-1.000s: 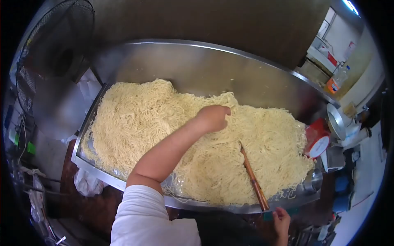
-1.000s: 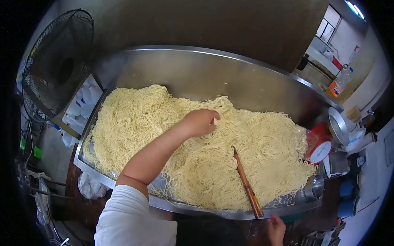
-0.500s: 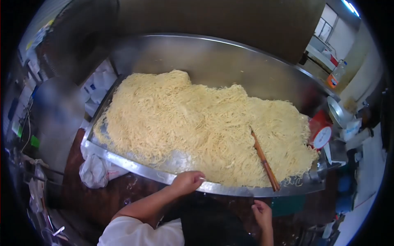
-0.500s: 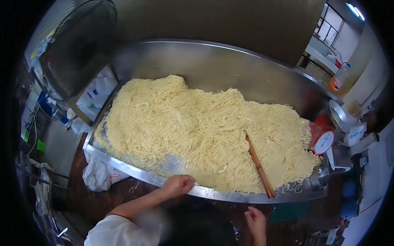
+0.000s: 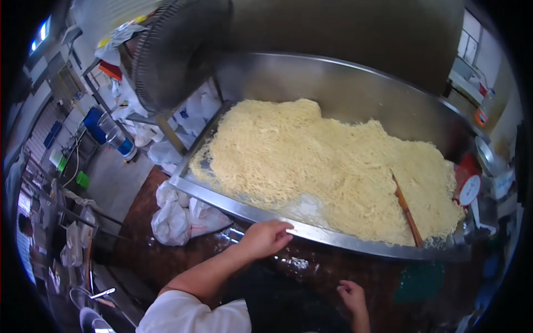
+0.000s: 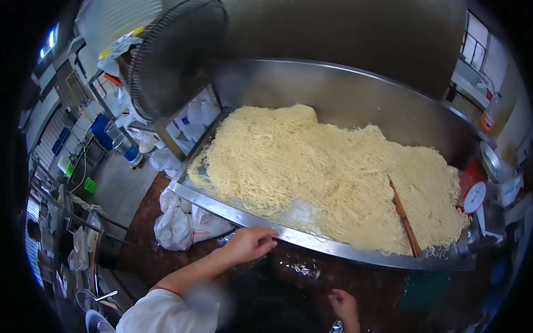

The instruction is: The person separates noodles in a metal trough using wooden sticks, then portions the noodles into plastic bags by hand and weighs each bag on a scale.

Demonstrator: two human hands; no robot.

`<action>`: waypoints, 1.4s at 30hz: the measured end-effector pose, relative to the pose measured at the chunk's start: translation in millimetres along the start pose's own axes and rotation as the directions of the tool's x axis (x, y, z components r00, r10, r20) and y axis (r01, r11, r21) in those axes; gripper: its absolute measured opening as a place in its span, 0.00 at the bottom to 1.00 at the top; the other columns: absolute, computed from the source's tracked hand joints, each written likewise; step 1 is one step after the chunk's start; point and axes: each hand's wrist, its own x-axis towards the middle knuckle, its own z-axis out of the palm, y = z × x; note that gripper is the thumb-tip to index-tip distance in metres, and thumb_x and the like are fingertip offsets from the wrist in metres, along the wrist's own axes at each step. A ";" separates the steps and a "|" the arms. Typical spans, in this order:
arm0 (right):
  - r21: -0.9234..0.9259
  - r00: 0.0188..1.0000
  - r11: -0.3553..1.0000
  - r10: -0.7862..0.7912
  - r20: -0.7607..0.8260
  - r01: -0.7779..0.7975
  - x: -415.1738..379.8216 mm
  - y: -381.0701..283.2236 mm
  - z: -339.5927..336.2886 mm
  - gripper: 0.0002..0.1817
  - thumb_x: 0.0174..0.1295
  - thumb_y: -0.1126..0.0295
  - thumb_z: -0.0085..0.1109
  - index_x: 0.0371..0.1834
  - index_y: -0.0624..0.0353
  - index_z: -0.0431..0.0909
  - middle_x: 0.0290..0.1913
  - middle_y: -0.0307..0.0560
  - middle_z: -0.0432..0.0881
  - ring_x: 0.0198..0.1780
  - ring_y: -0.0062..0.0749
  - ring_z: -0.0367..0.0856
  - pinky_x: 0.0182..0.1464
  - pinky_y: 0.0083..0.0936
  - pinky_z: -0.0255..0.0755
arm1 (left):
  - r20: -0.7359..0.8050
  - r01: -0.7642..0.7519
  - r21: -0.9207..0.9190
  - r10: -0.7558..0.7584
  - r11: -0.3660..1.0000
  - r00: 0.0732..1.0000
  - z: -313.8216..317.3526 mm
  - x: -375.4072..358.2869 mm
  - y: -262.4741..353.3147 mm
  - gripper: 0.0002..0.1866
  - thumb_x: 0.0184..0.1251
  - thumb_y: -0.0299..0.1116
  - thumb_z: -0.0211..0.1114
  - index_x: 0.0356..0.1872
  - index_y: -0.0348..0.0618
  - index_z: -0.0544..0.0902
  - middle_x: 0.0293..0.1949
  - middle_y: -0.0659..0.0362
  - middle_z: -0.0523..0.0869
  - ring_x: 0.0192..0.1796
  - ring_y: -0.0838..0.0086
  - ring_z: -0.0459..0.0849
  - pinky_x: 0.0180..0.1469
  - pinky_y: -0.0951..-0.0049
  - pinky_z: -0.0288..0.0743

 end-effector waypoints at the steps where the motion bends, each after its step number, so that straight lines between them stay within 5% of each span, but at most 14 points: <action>1: -0.035 1.000 0.999 -0.006 -0.015 0.005 5.4 -4.1 3.1 0.17 0.55 0.64 0.65 0.46 0.61 0.82 0.34 0.48 0.86 0.35 0.30 0.84 0.41 0.26 0.76 | -0.156 -0.009 -0.051 0.001 0.999 0.988 -17.1 -0.8 -10.1 0.14 0.61 0.37 0.66 0.46 0.44 0.82 0.33 0.55 0.84 0.33 0.67 0.84 0.35 0.70 0.77; 6: -0.093 0.993 0.994 -0.071 -0.099 0.062 54.2 -56.5 27.7 0.14 0.55 0.69 0.66 0.45 0.62 0.82 0.32 0.45 0.84 0.34 0.24 0.80 0.40 0.22 0.75 | -0.810 -0.229 -0.259 -0.083 0.938 0.580 -149.8 -4.4 -96.4 0.12 0.64 0.30 0.63 0.47 0.38 0.80 0.38 0.57 0.83 0.39 0.73 0.82 0.38 0.75 0.76; 11: -0.103 0.982 0.986 -0.145 -0.118 0.133 101.2 -150.8 88.4 0.17 0.56 0.64 0.66 0.45 0.62 0.81 0.34 0.47 0.85 0.36 0.27 0.82 0.41 0.25 0.76 | -0.965 -0.403 -0.263 -0.231 0.877 0.127 -316.1 -31.4 -235.2 0.14 0.66 0.32 0.62 0.50 0.37 0.77 0.44 0.58 0.81 0.43 0.76 0.80 0.44 0.78 0.74; 14: -0.231 0.973 0.949 -0.229 -0.037 0.215 118.7 -193.6 134.2 0.18 0.56 0.62 0.66 0.46 0.61 0.81 0.34 0.46 0.85 0.35 0.28 0.82 0.41 0.26 0.76 | -0.997 0.087 0.073 0.073 0.994 -0.004 -410.2 -17.6 -314.5 0.21 0.63 0.39 0.65 0.53 0.36 0.76 0.46 0.53 0.80 0.44 0.66 0.80 0.47 0.71 0.75; 18: -0.246 0.987 0.958 -0.159 -0.023 0.149 116.0 -262.5 166.7 0.18 0.56 0.62 0.67 0.46 0.61 0.81 0.34 0.46 0.85 0.34 0.26 0.81 0.39 0.24 0.76 | -0.881 0.680 0.450 0.412 0.579 0.232 -508.5 3.9 -466.3 0.25 0.61 0.43 0.67 0.53 0.36 0.76 0.42 0.51 0.82 0.42 0.58 0.80 0.48 0.64 0.73; 21: -0.200 0.989 0.971 -0.142 -0.051 0.129 123.6 -259.3 176.1 0.16 0.56 0.64 0.67 0.46 0.60 0.81 0.32 0.41 0.83 0.32 0.22 0.79 0.37 0.22 0.74 | -0.972 0.557 0.058 -0.080 0.829 0.221 -568.7 7.9 -483.5 0.22 0.64 0.41 0.63 0.53 0.37 0.76 0.37 0.54 0.84 0.38 0.62 0.81 0.47 0.66 0.74; 23: -0.145 0.996 0.987 -0.081 -0.035 0.075 130.0 -263.2 177.4 0.18 0.57 0.64 0.66 0.47 0.62 0.81 0.34 0.47 0.85 0.36 0.28 0.83 0.41 0.25 0.76 | -0.992 0.136 0.124 0.120 0.983 0.038 -587.6 19.3 -447.8 0.14 0.67 0.38 0.59 0.44 0.38 0.78 0.28 0.60 0.82 0.29 0.70 0.79 0.40 0.71 0.74; 26: -0.029 0.996 0.996 -0.085 -0.029 0.084 141.5 -290.3 182.1 0.17 0.58 0.66 0.64 0.48 0.63 0.80 0.36 0.48 0.85 0.38 0.29 0.84 0.43 0.25 0.77 | -0.980 -0.475 -0.141 -0.192 0.869 -0.060 -623.8 29.2 -418.0 0.07 0.68 0.34 0.57 0.35 0.41 0.76 0.25 0.63 0.77 0.25 0.79 0.73 0.32 0.75 0.72; 29: 0.012 0.973 0.973 -0.231 -0.012 0.231 162.5 -329.7 186.9 0.16 0.59 0.68 0.64 0.48 0.64 0.80 0.36 0.47 0.84 0.37 0.26 0.82 0.40 0.23 0.75 | -0.933 -0.474 -0.018 -0.185 0.881 -0.308 -633.1 6.7 -388.3 0.08 0.70 0.34 0.54 0.30 0.46 0.74 0.23 0.66 0.73 0.23 0.84 0.68 0.27 0.76 0.69; 33: -0.093 0.810 0.805 -0.579 0.089 0.586 171.6 -411.1 198.1 0.15 0.59 0.66 0.64 0.48 0.59 0.81 0.38 0.46 0.84 0.36 0.30 0.83 0.38 0.25 0.76 | -0.986 -0.588 0.151 0.082 0.795 -0.143 -576.7 -78.5 -330.3 0.11 0.72 0.36 0.50 0.37 0.41 0.77 0.27 0.64 0.76 0.27 0.79 0.75 0.32 0.75 0.75; 36: -0.084 0.634 0.651 -0.689 0.350 0.754 180.5 -453.9 207.5 0.17 0.59 0.62 0.62 0.50 0.55 0.80 0.41 0.47 0.83 0.39 0.37 0.83 0.40 0.29 0.77 | -0.706 0.514 0.567 0.701 0.644 -0.100 -574.2 -104.6 -339.3 0.11 0.72 0.35 0.49 0.39 0.37 0.76 0.31 0.61 0.78 0.28 0.75 0.76 0.34 0.74 0.75; 37: -0.049 0.556 0.592 -0.720 0.416 0.804 184.5 -465.2 210.3 0.18 0.60 0.61 0.61 0.52 0.55 0.79 0.43 0.48 0.83 0.41 0.39 0.83 0.41 0.30 0.77 | -0.767 0.470 0.533 0.636 0.704 -0.083 -552.5 -91.1 -308.0 0.12 0.72 0.35 0.49 0.38 0.37 0.75 0.32 0.60 0.78 0.29 0.74 0.77 0.34 0.73 0.74; 39: -0.071 0.468 0.496 -0.751 0.466 0.866 180.4 -489.1 213.1 0.21 0.60 0.60 0.61 0.55 0.54 0.77 0.45 0.49 0.82 0.44 0.40 0.82 0.44 0.33 0.76 | -0.925 -0.577 -0.142 0.099 0.805 0.366 -504.9 -91.6 -251.3 0.11 0.70 0.36 0.54 0.31 0.39 0.74 0.32 0.56 0.81 0.31 0.73 0.78 0.32 0.73 0.72; 42: -0.040 0.222 0.222 -0.917 0.330 0.974 166.9 -506.0 228.1 0.23 0.56 0.60 0.64 0.55 0.54 0.76 0.45 0.49 0.81 0.44 0.41 0.82 0.45 0.35 0.75 | -0.336 -0.425 -0.589 0.270 0.688 0.902 -402.9 -76.0 -221.8 0.11 0.67 0.36 0.58 0.35 0.36 0.77 0.35 0.50 0.83 0.37 0.66 0.82 0.39 0.70 0.74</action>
